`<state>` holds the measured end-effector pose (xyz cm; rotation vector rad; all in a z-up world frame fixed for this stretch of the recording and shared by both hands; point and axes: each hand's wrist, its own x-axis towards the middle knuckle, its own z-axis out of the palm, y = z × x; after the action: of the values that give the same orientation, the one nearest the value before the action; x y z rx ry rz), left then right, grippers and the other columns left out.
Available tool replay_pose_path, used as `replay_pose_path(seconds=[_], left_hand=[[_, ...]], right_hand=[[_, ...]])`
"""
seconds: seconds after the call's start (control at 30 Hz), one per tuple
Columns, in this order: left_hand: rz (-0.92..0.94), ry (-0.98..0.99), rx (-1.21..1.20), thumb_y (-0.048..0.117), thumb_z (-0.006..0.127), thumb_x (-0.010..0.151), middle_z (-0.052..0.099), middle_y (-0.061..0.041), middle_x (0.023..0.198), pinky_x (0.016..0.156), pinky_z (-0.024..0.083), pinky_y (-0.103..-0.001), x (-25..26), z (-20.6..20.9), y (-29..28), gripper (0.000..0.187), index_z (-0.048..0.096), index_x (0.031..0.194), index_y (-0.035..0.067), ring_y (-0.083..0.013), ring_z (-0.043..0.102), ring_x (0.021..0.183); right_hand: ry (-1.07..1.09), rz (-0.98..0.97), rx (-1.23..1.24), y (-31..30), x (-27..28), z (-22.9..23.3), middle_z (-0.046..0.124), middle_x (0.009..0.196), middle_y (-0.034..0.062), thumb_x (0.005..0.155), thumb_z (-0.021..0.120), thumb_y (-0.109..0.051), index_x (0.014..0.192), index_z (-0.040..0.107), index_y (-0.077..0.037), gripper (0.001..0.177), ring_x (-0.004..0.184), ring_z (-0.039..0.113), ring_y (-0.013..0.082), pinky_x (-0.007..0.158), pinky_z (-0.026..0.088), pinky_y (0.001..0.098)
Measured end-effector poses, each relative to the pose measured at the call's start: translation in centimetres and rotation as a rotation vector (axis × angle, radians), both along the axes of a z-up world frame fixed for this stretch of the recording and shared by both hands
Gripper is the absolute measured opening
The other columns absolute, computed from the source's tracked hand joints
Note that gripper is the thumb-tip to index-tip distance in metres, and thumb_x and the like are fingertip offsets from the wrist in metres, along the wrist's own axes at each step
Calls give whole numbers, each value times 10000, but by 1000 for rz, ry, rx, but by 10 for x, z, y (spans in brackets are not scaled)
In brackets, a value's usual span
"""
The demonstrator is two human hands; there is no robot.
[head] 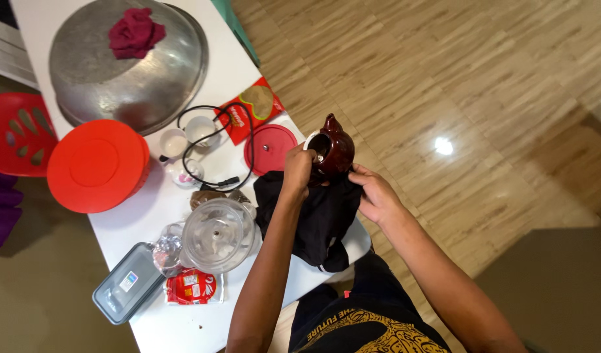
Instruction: The person wipes a brown ceramic teapot and a white ceramic mug with a black cloth on a white table. The person rotates the items to wipe different sides and places them back on the table after wiping.
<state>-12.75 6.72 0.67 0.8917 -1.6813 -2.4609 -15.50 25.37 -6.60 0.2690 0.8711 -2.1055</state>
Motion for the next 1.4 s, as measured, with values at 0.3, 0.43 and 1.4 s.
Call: replay_pose_path(seconds=[0.3, 0.43, 1.4], left_hand=[[57, -7, -37, 45, 470, 764, 624, -148, 790, 433, 585, -441, 20, 25, -35, 331, 671, 1020, -17, -268, 625, 554], [94, 34, 16, 39, 485, 761, 629, -167, 778, 424, 581, -460, 31, 15, -41, 267, 628, 971, -45, -296, 636, 544], [151, 77, -42, 29, 490, 763, 621, -150, 698, 390, 543, -436, 58, 13, -40, 204, 636, 894, -29, -286, 610, 472]], right_hand=[[71, 11, -20, -51, -24, 24, 712, 1158, 123, 985, 533, -25, 1283, 619, -20, 310, 1043, 698, 229, 961, 566, 368], [66, -7, -33, -73, -6, 26, 708, 1146, 132, 965, 545, 7, 1244, 616, -14, 288, 1036, 697, 247, 950, 578, 382], [96, 103, 106, -73, 31, 25, 738, 1020, 99, 939, 535, 27, 1157, 680, -32, 269, 901, 709, 217, 856, 584, 366]])
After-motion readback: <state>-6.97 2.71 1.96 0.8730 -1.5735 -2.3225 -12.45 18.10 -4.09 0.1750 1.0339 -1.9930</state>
